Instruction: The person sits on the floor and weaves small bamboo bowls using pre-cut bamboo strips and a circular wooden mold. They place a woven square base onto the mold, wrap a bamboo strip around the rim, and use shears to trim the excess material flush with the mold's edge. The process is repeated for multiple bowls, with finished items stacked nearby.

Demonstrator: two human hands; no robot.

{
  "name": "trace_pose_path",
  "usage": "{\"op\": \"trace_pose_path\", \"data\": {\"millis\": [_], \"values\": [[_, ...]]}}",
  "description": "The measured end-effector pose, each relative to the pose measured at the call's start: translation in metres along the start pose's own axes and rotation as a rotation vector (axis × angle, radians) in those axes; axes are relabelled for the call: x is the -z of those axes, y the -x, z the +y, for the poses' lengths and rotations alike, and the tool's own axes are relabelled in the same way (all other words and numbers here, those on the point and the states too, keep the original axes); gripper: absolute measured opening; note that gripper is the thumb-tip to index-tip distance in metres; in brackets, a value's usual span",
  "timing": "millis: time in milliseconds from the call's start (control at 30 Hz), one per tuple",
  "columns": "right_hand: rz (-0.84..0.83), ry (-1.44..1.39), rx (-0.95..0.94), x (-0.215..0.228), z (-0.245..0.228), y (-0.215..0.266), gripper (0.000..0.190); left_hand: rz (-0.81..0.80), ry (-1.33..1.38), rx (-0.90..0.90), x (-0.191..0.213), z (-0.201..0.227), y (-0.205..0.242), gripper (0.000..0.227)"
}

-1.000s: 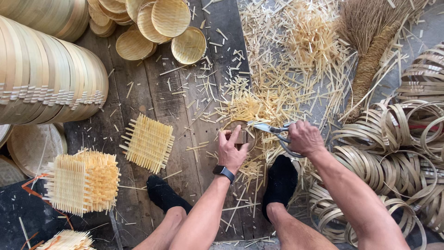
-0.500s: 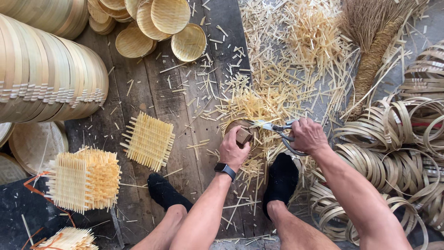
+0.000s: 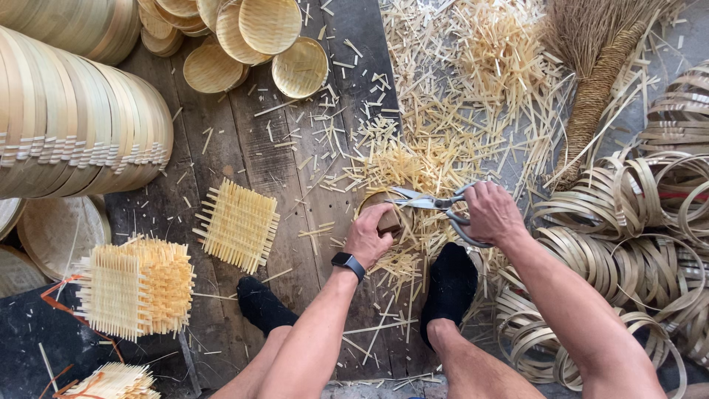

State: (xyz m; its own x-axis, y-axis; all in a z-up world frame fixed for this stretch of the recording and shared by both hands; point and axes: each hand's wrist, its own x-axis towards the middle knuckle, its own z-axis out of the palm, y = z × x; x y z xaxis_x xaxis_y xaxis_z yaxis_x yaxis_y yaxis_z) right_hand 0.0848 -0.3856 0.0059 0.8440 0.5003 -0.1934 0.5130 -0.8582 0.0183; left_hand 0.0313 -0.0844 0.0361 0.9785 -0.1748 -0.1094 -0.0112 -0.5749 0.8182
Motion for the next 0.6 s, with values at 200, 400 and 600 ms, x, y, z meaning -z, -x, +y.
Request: {"op": "trace_pose_path", "data": {"millis": [200, 400, 600], "values": [[-0.168, -0.012, -0.063, -0.011, -0.008, -0.010, 0.025, -0.003, -0.223, -0.121, -0.001, -0.006, 0.004, 0.060], [-0.158, -0.037, -0.096, -0.003, 0.010, 0.007, 0.055, 0.181, -0.150, 0.066, -0.017, 0.013, 0.015, 0.064], [-0.039, -0.046, -0.064, 0.025, -0.033, -0.011, 0.066, 0.145, -0.090, 0.088, -0.024, -0.004, 0.016, 0.061]]}}
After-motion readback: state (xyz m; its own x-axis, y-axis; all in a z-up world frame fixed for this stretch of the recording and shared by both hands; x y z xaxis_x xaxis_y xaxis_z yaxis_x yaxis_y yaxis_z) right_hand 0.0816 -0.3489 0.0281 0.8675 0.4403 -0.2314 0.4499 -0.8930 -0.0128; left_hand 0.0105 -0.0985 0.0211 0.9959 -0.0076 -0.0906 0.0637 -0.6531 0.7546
